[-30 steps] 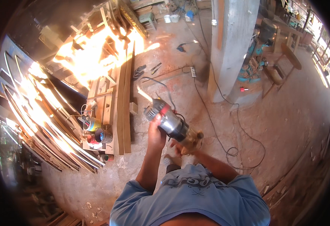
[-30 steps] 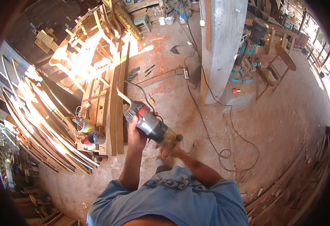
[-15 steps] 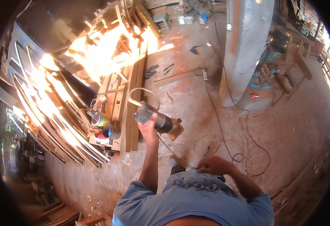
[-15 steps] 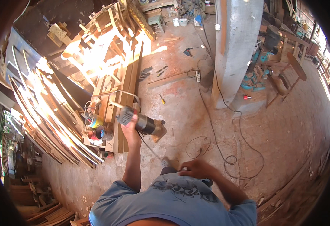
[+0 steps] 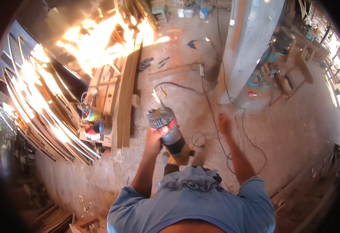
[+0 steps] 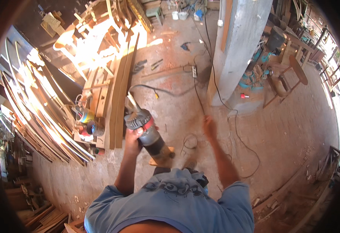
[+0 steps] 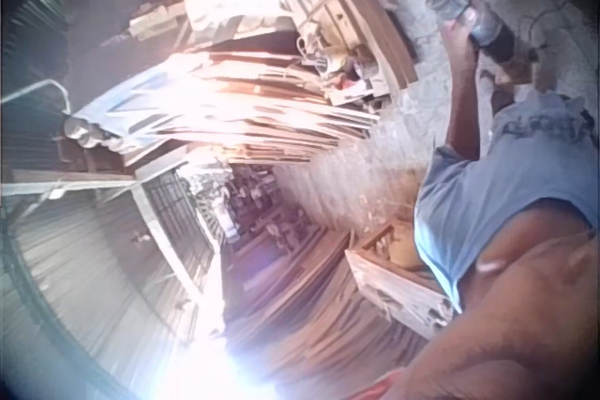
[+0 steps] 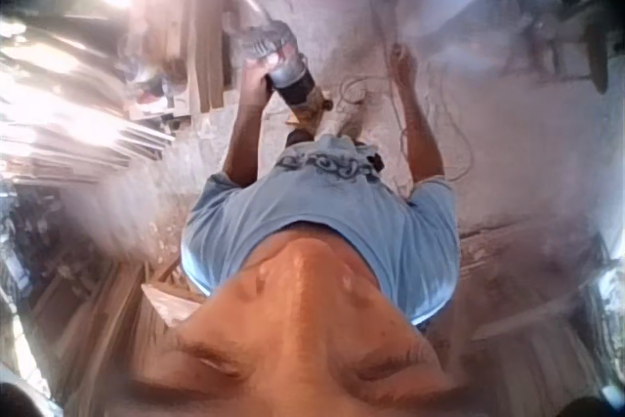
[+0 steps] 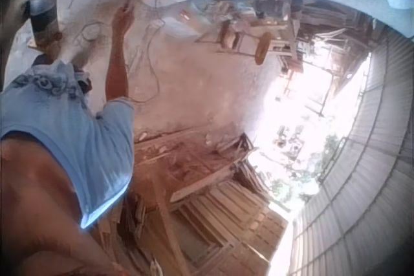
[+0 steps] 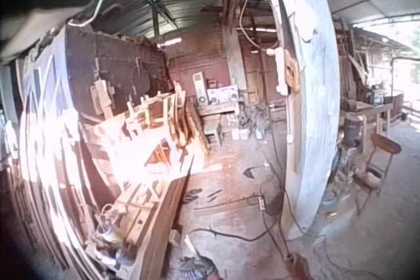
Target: The person walks through a cluttered workshop, picks up a small metal object, and sits on the floor to inspect it. They then stand and use a bench grinder to sharpen the object, holding it against the spinning wheel with both hands.
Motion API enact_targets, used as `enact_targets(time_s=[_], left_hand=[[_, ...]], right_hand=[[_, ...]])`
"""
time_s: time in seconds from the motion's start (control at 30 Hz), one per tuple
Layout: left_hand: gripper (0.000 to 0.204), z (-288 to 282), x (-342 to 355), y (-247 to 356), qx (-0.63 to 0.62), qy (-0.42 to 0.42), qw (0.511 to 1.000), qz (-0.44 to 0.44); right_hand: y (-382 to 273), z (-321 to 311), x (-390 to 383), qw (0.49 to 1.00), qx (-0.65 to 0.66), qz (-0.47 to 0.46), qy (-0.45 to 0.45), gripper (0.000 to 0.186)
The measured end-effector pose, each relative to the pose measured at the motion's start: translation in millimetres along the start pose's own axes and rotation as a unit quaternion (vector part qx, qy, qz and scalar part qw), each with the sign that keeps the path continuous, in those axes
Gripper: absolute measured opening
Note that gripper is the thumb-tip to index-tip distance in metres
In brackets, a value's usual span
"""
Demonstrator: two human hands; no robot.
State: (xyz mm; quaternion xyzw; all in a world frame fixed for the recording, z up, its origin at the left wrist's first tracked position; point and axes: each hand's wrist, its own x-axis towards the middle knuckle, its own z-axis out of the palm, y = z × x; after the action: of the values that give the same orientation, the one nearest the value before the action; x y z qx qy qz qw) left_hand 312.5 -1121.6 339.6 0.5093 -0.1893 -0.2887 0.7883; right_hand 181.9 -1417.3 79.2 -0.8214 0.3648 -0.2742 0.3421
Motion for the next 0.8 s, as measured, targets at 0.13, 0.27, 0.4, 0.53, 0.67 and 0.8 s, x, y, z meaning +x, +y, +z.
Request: enact_targets(time_s=[0.13, 0.27, 0.4, 0.53, 0.67, 0.8], left_hand=[[0.054, -38.9, -16.7, 4.6, 0.156, 0.108, 0.981, 0.049], [0.051, -70.9, -27.7, 3.0, 0.236, 0.185, 0.953, 0.044], [0.051, -87.7, -37.8, -2.1, 0.237, 0.188, 0.953, 0.022], [0.045, -99.4, -35.9, -16.4, 0.191, 0.202, 0.960, 0.022], [0.055, -119.3, -12.2, -41.3, -0.006, 0.217, 0.973, -0.085], [0.056, -140.2, 14.3, -84.7, -0.276, 0.224, 0.909, -0.219]], right_hand=[[-71.3, -199.0, 46.4, 0.988, 0.108, -0.014, 0.112, 0.022], [-155.8, -317.4, 35.9, 0.933, -0.112, -0.161, 0.303, 0.021], [-194.5, -352.3, 35.0, 0.903, -0.130, -0.135, 0.386, 0.021], [-199.1, -344.6, 67.8, 0.905, -0.155, -0.153, 0.366, 0.024], [-175.6, -242.1, 101.9, 0.968, -0.175, -0.100, 0.150, 0.042], [-163.3, -67.1, 48.3, 0.955, 0.027, -0.008, -0.294, 0.045]])
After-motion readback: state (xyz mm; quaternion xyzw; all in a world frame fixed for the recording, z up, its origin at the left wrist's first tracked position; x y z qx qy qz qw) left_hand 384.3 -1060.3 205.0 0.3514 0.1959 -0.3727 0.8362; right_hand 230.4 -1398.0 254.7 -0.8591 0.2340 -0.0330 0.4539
